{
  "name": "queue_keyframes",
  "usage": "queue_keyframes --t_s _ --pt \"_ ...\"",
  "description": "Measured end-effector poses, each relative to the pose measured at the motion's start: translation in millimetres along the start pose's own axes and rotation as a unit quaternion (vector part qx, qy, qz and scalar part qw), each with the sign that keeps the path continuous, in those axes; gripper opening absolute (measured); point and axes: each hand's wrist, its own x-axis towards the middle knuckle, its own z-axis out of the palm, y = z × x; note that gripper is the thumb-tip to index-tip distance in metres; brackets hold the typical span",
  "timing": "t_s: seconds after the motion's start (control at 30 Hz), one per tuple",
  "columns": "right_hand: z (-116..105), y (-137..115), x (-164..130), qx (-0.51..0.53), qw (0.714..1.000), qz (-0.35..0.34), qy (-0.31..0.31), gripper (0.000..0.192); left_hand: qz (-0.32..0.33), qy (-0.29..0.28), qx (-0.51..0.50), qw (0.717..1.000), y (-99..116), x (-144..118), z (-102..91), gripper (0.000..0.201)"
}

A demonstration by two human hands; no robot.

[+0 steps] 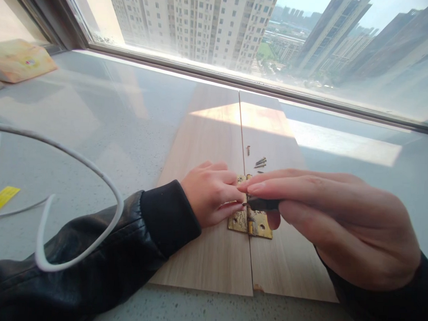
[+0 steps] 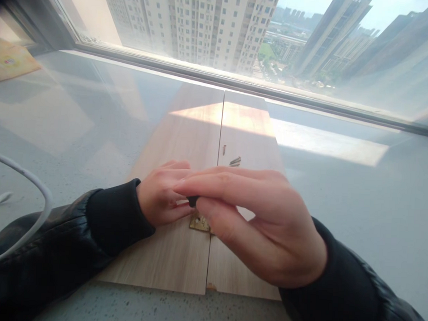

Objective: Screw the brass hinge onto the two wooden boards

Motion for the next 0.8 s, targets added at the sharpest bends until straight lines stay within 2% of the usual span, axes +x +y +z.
queue_keyframes --t_s 0.17,0.33,0.4,0.5,0.63,0.7,0.8 --pt "-7 5 -2 -0.015 1.0 0.001 0.01 0.016 0.004 -0.002 0.0 1.0 1 0 -2.4 0.023" --pt "1 11 -5 -0.025 0.993 0.017 0.112 0.022 0.017 0.0 -0.009 1.0 1 1 -4.8 0.021" --pt "6 11 -6 -0.03 0.991 0.018 0.129 0.022 0.013 -0.002 -0.011 1.0 1 1 -4.1 0.022" --pt "8 10 -7 -0.003 0.995 0.021 0.094 0.02 0.008 -0.001 -0.007 1.0 1 0 -2.1 0.023" --pt "-1 5 -2 0.021 1.0 0.019 -0.012 0.018 0.007 0.011 -0.006 1.0 2 0 -1.5 0.025" --pt "-7 1 2 0.022 0.998 0.001 -0.056 0.027 0.001 0.01 -0.006 1.0 3 0 -2.1 0.025" --pt "-11 -2 7 0.014 0.996 -0.028 -0.085 0.036 -0.007 0.012 0.003 1.0 4 1 -2.8 0.026"
